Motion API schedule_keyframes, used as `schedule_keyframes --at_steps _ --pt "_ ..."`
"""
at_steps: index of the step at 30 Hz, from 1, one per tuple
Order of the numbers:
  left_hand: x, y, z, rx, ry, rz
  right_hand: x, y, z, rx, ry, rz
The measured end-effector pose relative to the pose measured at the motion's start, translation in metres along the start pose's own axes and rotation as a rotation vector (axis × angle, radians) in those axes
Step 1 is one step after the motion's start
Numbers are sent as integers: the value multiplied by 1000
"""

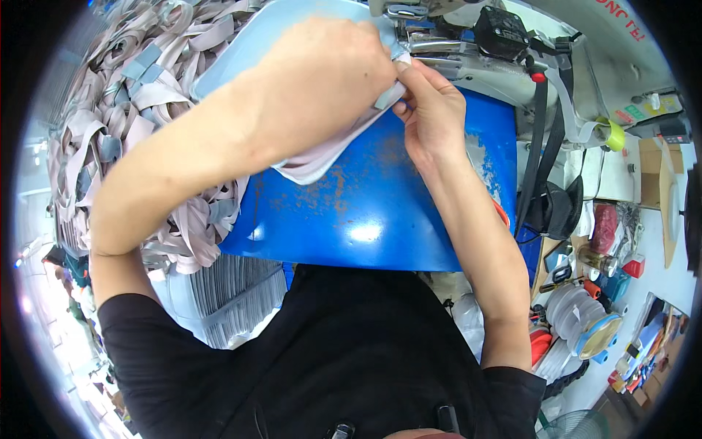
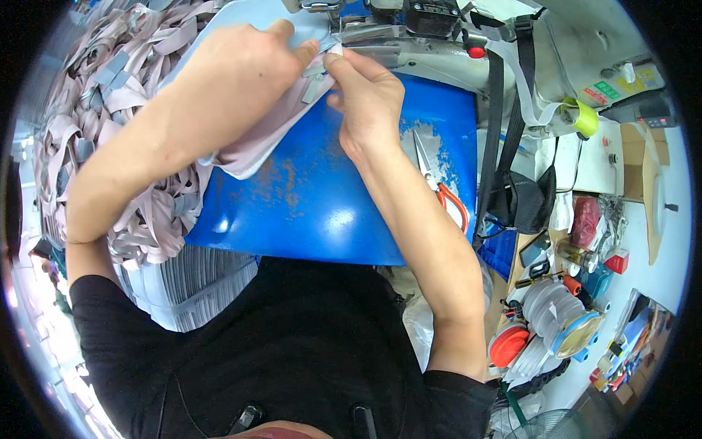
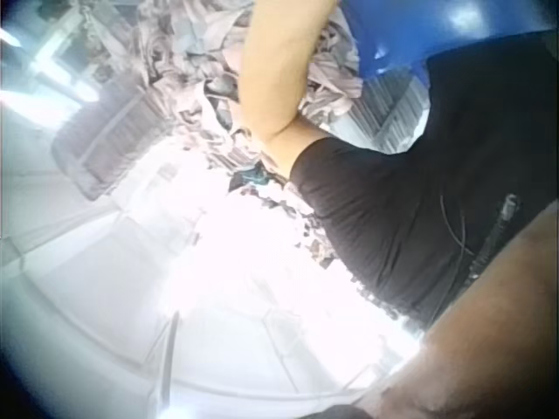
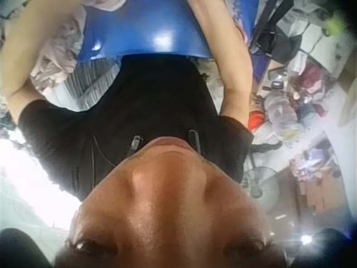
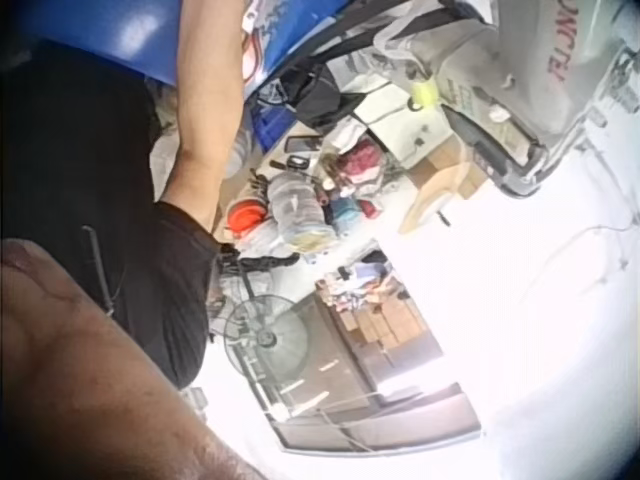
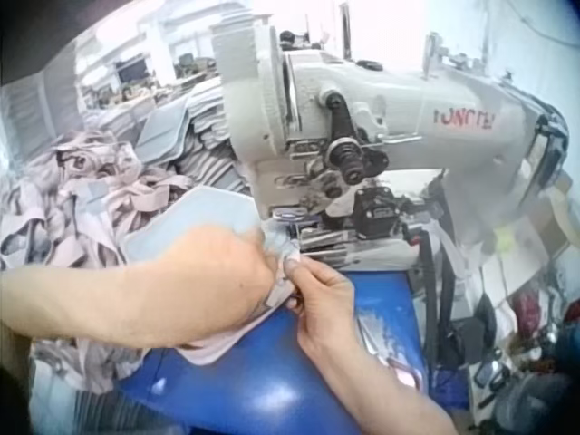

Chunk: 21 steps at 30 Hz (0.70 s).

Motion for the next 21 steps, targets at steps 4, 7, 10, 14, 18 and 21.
schedule_keyframes --at_steps 4,7,10,14,18,21 --pt "-7 -3 -1 7 86 -50 -1 1 -1 5 37 20" --pt "-13 -5 2 20 128 -30 1 -1 -5 11 61 49" --pt "-15 -5 3 17 182 -98 1 -3 -11 22 58 60" --pt "-15 -4 5 17 239 -159 -1 -4 -14 56 81 75" --pt "-20 -5 10 8 301 -197 1 -1 -14 68 111 104" --pt "-26 -7 18 -21 335 -309 -2 1 -10 100 138 121"
Point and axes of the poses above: each hand's wrist, its own z-axis towards the middle knuckle, its own y-axis out of the back of the hand, x = y × z, the point moved 8 cm from there along z, towards the middle knuckle, and after that the axes turned 10 degrees about z, right-handed, at the moved point
